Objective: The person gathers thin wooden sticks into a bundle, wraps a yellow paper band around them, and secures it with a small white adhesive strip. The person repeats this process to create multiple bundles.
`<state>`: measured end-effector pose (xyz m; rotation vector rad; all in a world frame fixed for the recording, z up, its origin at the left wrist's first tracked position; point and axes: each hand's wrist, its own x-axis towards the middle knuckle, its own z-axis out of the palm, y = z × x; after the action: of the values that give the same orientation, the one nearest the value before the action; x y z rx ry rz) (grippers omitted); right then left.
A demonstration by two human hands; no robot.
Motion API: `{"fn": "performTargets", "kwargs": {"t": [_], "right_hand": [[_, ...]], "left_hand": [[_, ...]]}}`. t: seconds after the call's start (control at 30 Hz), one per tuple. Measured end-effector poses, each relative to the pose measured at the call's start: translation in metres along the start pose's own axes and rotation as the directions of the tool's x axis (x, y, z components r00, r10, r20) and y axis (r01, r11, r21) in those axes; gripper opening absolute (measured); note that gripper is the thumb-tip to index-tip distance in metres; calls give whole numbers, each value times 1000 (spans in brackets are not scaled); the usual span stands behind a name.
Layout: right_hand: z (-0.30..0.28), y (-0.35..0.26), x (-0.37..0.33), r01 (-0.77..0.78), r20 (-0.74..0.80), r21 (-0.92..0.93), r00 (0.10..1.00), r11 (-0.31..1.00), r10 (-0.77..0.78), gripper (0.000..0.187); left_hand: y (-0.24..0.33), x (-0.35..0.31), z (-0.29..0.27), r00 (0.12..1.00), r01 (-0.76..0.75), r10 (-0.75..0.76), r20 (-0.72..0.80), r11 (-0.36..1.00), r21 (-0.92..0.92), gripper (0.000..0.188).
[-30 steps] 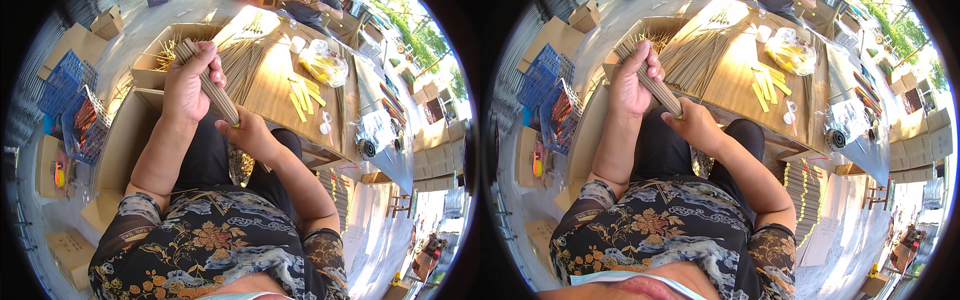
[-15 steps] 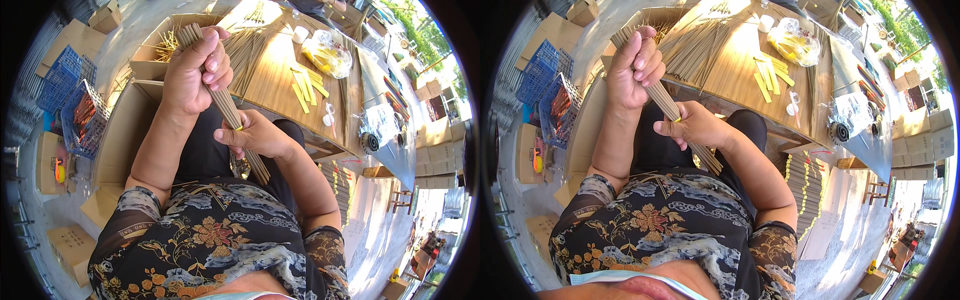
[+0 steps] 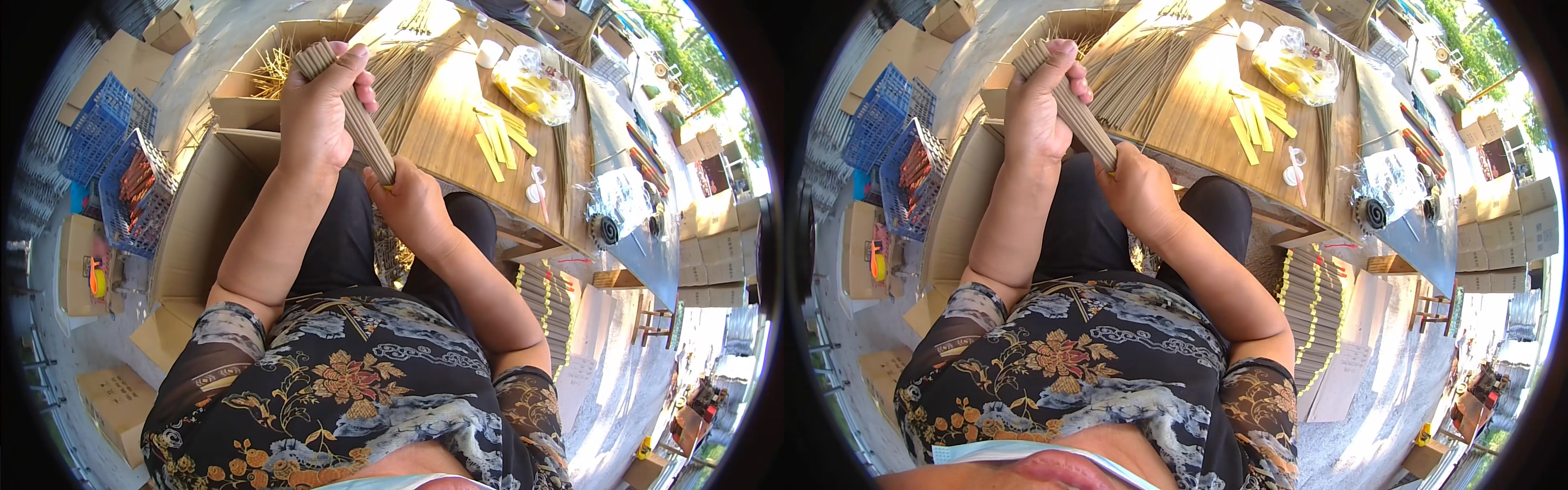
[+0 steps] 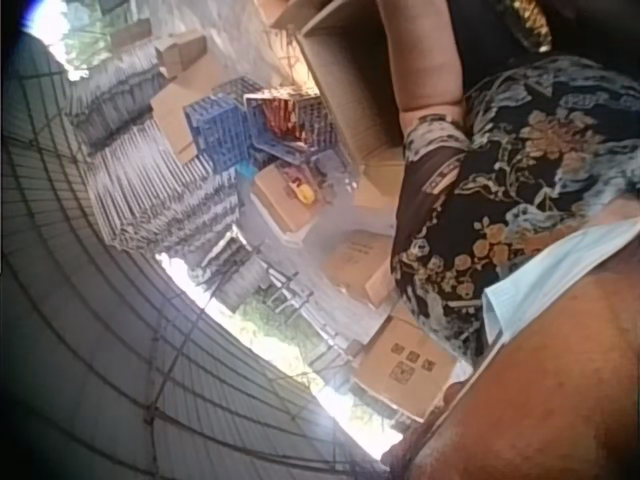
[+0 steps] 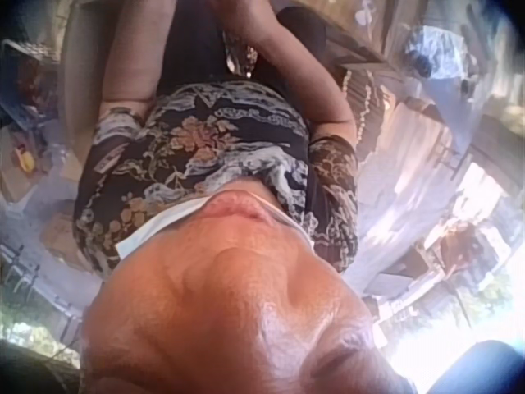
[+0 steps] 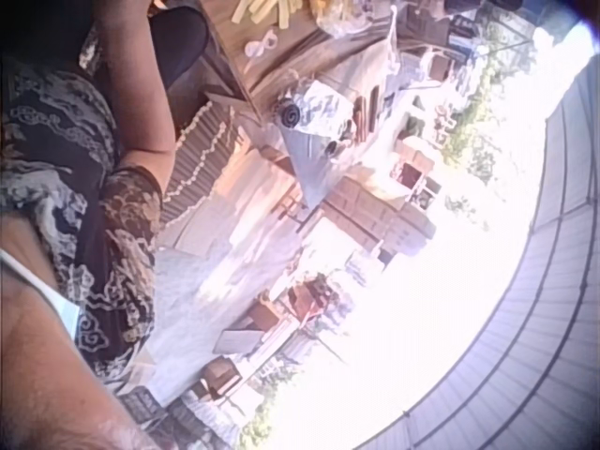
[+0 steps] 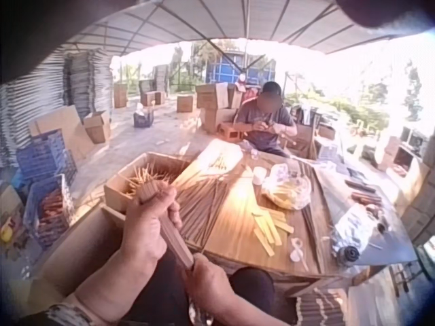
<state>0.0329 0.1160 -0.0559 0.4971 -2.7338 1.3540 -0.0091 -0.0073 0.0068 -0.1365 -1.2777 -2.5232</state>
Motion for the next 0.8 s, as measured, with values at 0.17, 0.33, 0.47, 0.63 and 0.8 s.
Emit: {"fn": "performTargets", "kwargs": {"t": [0.17, 0.33, 0.47, 0.63, 0.8], "right_hand": [[3, 2, -1, 36, -53, -42, 998, 998, -39, 28], [1, 5, -1, 137, -104, -140, 983, 981, -152, 24], [0, 8, 0, 136, -105, -234, 981, 963, -164, 28], [-5, 1, -1, 94, 94, 6, 991, 996, -94, 24], [-21, -6, -2, -203, 457, 335, 889, 920, 30, 30]], "left_hand": [[-15, -11, -2, 1000, 16, -16, 11, 996, -86, 16], [-11, -16, -8, 995, 70, -60, 80, 989, -131, 19], [-5, -20, -5, 998, 52, -56, -39, 994, -100, 13], [-3, -18, -13, 989, 124, -106, 100, 975, -187, 9], [6, -19, -14, 921, 226, -128, 368, 945, -238, 8]]}}
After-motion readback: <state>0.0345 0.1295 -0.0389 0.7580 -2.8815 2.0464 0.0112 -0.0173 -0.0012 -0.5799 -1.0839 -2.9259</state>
